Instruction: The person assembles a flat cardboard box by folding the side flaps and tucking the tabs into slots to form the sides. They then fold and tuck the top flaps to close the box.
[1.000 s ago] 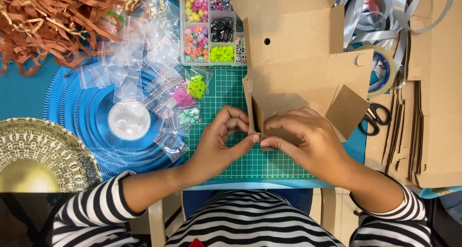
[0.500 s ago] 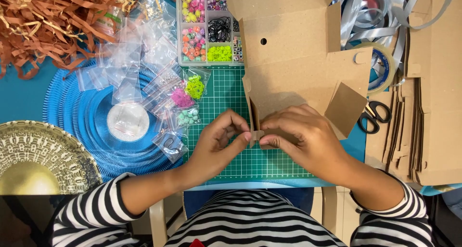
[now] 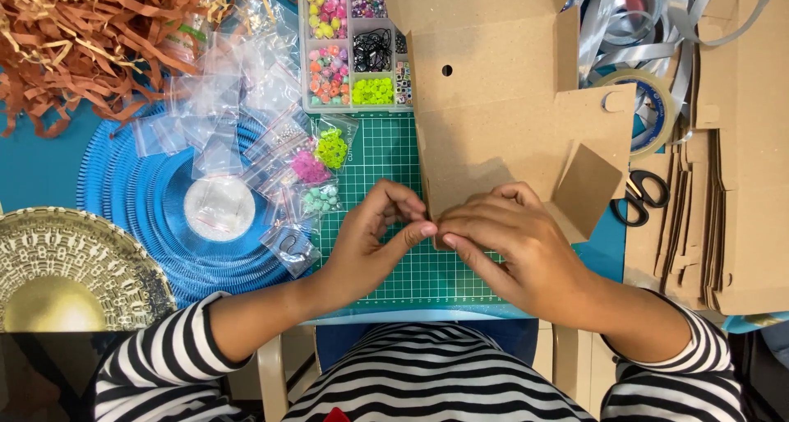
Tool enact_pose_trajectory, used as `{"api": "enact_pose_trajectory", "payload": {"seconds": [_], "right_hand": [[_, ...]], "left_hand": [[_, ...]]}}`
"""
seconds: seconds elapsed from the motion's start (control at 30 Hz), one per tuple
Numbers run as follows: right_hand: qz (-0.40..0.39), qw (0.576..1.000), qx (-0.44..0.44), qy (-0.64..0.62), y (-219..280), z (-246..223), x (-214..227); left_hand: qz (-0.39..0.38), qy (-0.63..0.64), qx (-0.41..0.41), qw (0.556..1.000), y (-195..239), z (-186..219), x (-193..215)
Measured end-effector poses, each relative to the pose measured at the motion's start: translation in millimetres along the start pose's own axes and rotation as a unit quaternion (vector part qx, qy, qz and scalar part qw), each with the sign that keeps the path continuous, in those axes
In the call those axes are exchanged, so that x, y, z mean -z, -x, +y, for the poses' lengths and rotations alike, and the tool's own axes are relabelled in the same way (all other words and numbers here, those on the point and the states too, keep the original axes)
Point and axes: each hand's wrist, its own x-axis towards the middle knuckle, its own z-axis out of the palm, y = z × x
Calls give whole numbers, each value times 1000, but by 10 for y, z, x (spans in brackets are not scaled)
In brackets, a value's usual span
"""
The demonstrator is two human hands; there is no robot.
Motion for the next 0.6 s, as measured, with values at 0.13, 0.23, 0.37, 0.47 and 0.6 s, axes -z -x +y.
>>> {"api": "enact_pose_trajectory", "payload": {"seconds": [0.13, 0.23, 0.37, 0.47, 0.6], "right_hand": [[-13, 999, 29, 24, -16, 8, 74], [-28, 995, 62, 73, -2, 80, 175], [9, 991, 75, 108, 21, 55, 360], [55, 990, 73, 108, 113, 78, 477], [123, 990, 22, 71, 277, -67, 731]], "left_hand": [[-55, -130, -124, 982, -59, 33, 82], [-118, -350, -296, 881, -99, -56, 272], [-122, -527, -413, 732, -167, 115, 390], [-99, -689, -440, 567, -152, 378, 384], [-116, -788, -446, 410, -88, 590, 381]]}}
